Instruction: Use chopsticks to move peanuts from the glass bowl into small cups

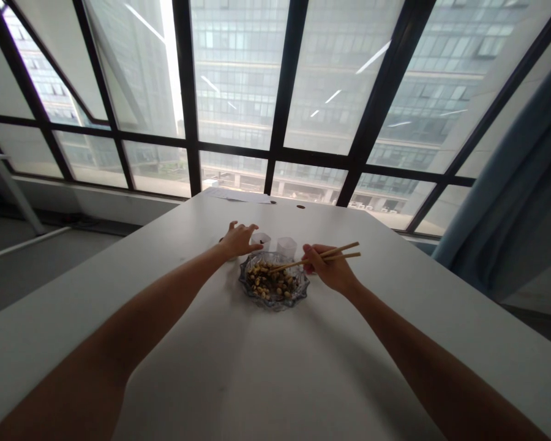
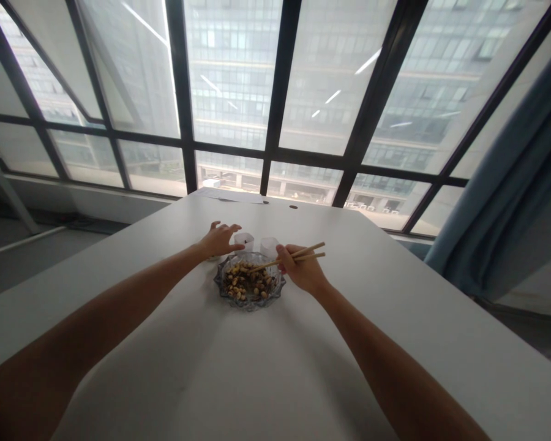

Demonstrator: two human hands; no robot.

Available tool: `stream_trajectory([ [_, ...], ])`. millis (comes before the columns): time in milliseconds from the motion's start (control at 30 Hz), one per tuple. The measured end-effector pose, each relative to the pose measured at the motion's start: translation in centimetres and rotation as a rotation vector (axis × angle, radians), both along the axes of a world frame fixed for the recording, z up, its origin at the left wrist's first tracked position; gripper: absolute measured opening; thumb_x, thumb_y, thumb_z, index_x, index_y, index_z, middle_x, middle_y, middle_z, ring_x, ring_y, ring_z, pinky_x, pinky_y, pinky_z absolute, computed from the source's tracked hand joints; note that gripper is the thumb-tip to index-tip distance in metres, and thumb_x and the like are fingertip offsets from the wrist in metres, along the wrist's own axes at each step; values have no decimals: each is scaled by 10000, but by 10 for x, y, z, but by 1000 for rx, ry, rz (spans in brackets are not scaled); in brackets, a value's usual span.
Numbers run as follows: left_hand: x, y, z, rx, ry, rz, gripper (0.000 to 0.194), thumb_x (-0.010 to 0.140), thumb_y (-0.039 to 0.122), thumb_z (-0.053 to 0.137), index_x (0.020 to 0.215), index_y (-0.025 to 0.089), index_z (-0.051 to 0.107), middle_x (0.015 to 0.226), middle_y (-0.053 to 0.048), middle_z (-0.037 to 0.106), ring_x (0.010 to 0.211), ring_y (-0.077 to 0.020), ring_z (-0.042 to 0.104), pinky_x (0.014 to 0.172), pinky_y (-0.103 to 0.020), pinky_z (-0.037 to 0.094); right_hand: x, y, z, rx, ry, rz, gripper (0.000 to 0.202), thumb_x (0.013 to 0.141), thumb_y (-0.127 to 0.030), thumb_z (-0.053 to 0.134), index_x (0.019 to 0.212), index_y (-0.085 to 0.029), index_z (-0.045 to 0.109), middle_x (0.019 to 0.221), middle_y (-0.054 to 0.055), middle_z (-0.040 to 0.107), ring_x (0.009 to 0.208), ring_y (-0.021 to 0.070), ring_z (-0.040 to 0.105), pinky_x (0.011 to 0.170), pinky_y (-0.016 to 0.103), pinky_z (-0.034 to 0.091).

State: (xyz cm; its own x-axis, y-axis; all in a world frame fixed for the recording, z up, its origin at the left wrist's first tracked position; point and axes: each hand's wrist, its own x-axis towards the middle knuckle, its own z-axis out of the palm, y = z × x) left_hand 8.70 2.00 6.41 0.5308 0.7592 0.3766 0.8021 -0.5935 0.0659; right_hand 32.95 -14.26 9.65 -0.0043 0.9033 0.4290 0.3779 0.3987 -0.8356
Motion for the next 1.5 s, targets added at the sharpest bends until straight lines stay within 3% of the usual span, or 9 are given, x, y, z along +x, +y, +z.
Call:
stream_trajectory([
  [100, -24, -8, -6, 57, -51, -12, 599, 869, 597, 593, 1321, 206, 559, 1295, -141, 672, 1239, -336, 585, 1146, -537, 233, 3, -10, 13, 2, 61, -31, 650, 729, -803, 637, 610, -165, 670, 473, 42, 628, 393, 126, 559, 383, 234, 463],
  [267, -58, -23, -26, 119, -212, 67, 600, 828, 566, 661, 1291, 195, 575, 1371, -156, 608, 1300, -348, 531, 1097, -518, 378, -10, -18, 12, -212, -23, 173, 665, 721, -822, 621, 594, -170, 647, 438, 30, 617, 338, 130, 553, 333, 228, 449],
  [400, -64, -25, -46, 77, -440, 122, 738, 790, 569, 709, 1368, 168, 486, 1432, -188, 542, 1352, -350, 481, 1104, -495, 419, -17, -10, -6, -102, -16, 95, 607, 754, -775, 640, 627, -181, 647, 527, 43, 676, 424, 142, 621, 403, 233, 511],
  [533, -61, -23, -57, -85, -633, 166, 880, 757, 594, 743, 1437, 164, 385, 1409, -198, 563, 1281, -324, 562, 1075, -478, 454, -11, -5, -12, -5, 63, -31, 590, 775, -758, 637, 655, -181, 665, 528, 47, 673, 429, 154, 625, 408, 248, 519],
  [667, -61, -23, -58, -225, -669, 211, 948, 732, 631, 754, 1456, 159, 365, 1248, -178, 668, 1118, -299, 663, 999, -469, 505, -7, -7, -7, 25, 128, -47, 589, 786, -754, 632, 664, -179, 676, 490, 36, 649, 387, 143, 589, 377, 243, 490],
  [933, -62, -27, -52, -244, -652, 208, 881, 746, 630, 733, 1402, 117, 444, 1216, -185, 679, 1111, -311, 671, 986, -439, 516, -11, -10, -17, -22, -34, 158, 545, 833, -692, 636, 632, -187, 679, 565, 55, 693, 486, 159, 651, 451, 252, 541],
  [1133, -63, -25, -55, -239, -656, 194, 858, 750, 626, 730, 1390, 129, 447, 1191, -169, 693, 1099, -295, 673, 977, -426, 518, -11, -13, -11, 104, 48, -28, 579, 844, -716, 598, 617, -188, 667, 469, 31, 625, 379, 139, 567, 372, 248, 486],
  [1333, -62, -26, -53, -242, -651, 198, 850, 747, 632, 727, 1380, 131, 461, 1185, -168, 693, 1084, -296, 678, 967, -422, 522, -26, -19, -18, -5, -33, 158, 496, 832, -673, 649, 649, -214, 696, 603, 55, 720, 524, 182, 681, 498, 292, 571],
  [1500, -61, -27, -51, -232, -659, 187, 817, 749, 615, 733, 1366, 147, 473, 1183, -157, 696, 1087, -295, 675, 969, -425, 520, -21, -16, -18, 5, 51, 46, 581, 800, -754, 612, 598, -211, 656, 472, 28, 639, 376, 154, 580, 366, 271, 484],
])
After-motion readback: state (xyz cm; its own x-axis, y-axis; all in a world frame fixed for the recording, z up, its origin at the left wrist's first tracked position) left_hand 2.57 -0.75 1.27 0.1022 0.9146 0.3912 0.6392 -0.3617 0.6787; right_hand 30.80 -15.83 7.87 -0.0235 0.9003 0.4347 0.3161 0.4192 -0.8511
